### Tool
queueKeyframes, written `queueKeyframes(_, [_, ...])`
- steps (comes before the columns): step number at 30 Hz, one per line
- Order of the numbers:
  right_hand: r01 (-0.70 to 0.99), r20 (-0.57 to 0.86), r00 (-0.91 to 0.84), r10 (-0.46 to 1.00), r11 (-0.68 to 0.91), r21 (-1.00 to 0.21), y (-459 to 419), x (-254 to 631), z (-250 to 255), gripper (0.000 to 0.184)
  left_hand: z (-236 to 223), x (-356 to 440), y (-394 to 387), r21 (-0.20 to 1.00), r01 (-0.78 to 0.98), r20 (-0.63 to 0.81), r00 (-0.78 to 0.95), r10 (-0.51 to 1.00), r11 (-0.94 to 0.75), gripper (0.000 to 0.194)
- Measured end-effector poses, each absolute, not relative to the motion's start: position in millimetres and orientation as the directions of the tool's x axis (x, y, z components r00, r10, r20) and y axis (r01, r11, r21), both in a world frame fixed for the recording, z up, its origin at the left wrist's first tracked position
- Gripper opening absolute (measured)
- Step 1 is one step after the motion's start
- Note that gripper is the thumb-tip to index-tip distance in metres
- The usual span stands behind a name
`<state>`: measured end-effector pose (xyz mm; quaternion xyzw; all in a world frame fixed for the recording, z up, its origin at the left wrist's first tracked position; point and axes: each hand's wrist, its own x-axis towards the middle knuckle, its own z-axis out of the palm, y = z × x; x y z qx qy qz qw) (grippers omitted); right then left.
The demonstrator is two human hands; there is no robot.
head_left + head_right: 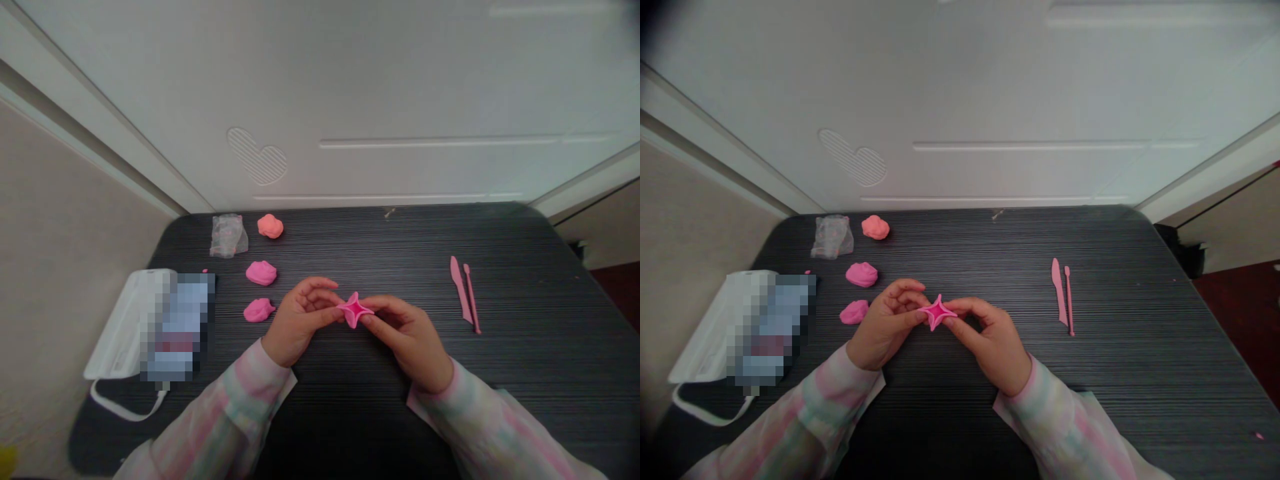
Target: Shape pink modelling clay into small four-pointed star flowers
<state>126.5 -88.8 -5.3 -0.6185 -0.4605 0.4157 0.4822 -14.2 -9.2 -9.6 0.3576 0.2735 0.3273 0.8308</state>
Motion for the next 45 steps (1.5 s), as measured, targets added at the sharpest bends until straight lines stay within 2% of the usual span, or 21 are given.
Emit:
queueKeyframes(7, [0.143,-0.096,0.228,0.969,-0.131,-0.981,-87.8,126.7,-6.7,0.015,-9.6,-14.1,-8.2,0.781,-0.343,-0.239,0.608,0.757,0.522,0.034])
queueKeyframes(17, [0.055,-0.111,0.219,0.969,-0.126,-0.991,-86.8,124.9,-4.4,0.014,-7.9,-13.5,-8.9,0.747,-0.368,-0.234,0.633,0.738,0.553,0.026])
queueKeyframes(23, [0.119,-0.113,0.233,0.966,-0.144,-0.982,-87.1,126.4,-7.7,0.016,-8.1,-13.5,-8.4,0.773,-0.368,-0.237,0.587,0.774,0.516,0.033])
queueKeyframes(27, [0.156,-0.113,0.238,0.965,-0.153,-0.976,-88.0,126.3,-8.8,0.017,-9.2,-13.7,-8.4,0.81,-0.332,-0.23,0.577,0.783,0.483,0.027])
queueKeyframes(31, [0.143,-0.119,0.235,0.965,-0.155,-0.977,-87.5,125.9,-8.1,0.017,-8.6,-12.9,-8.7,0.791,-0.34,-0.245,0.585,0.773,0.508,0.024])
queueKeyframes(36, [0.157,-0.109,0.248,0.962,-0.151,-0.976,-87.6,126.5,-9.1,0.016,-8.5,-12.2,-8.3,0.759,-0.362,-0.246,0.609,0.754,0.54,0.035])
queueKeyframes(42, [0.212,-0.081,0.241,0.967,-0.134,-0.968,-88.7,125.6,-8.5,0.016,-8.9,-12.9,-8.0,0.786,-0.34,-0.245,0.596,0.765,0.517,0.026])
queueKeyframes(45, [0.241,-0.064,0.245,0.968,-0.124,-0.963,-88.9,125.8,-8.2,0.016,-9.3,-13.3,-8.1,0.787,-0.335,-0.246,0.6,0.761,0.518,0.03])
